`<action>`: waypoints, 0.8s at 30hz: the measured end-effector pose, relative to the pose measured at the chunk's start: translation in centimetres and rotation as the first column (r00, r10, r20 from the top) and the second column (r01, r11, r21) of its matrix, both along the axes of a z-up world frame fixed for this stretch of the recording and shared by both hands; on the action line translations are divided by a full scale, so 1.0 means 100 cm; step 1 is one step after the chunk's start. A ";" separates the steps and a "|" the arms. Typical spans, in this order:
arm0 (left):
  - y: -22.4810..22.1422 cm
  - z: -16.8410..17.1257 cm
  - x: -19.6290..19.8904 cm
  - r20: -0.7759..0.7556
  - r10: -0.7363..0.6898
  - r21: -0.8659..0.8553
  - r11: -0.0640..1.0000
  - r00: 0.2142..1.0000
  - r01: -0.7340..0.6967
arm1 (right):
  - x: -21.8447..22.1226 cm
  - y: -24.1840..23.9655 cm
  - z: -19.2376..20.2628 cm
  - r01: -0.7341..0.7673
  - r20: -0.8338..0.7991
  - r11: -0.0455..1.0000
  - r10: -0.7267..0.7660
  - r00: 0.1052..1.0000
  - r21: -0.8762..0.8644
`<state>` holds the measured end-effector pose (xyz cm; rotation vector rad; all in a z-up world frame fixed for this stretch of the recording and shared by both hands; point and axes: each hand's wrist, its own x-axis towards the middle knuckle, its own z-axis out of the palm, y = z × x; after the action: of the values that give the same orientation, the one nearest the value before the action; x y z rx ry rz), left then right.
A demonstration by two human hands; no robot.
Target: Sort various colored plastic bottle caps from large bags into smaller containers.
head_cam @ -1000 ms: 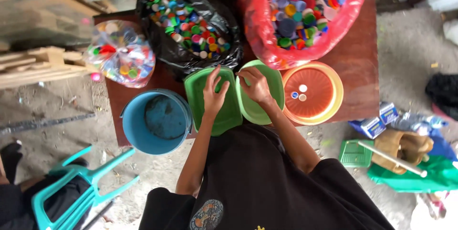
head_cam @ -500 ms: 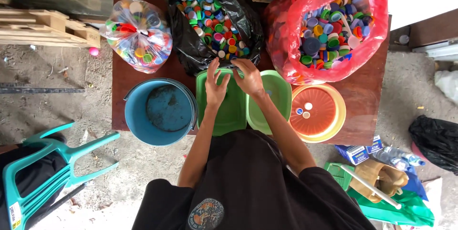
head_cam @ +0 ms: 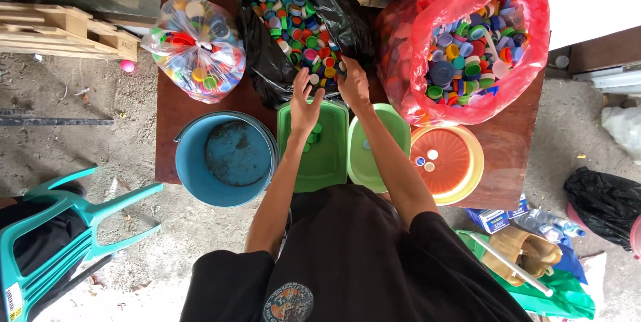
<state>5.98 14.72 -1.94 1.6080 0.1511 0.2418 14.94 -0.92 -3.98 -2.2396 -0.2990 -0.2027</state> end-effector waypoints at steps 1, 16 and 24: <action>-0.002 -0.002 0.001 0.000 0.003 -0.001 1.000 1.000 -0.003 | 0.003 -0.002 -0.005 -0.003 0.000 1.000 0.003 1.000 -0.001; -0.018 0.000 -0.004 -0.044 -0.054 -0.016 0.998 0.998 0.053 | -0.025 -0.001 0.057 0.021 0.011 0.984 -0.023 1.000 0.179; -0.031 0.032 -0.033 -0.037 -0.131 -0.160 0.979 0.991 0.124 | -0.073 0.001 0.085 -0.112 0.194 0.983 0.082 0.978 0.148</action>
<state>2.64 11.62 1.24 1.4604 0.1006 0.0901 7.66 -0.82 4.52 -2.0469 -0.4763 -0.3734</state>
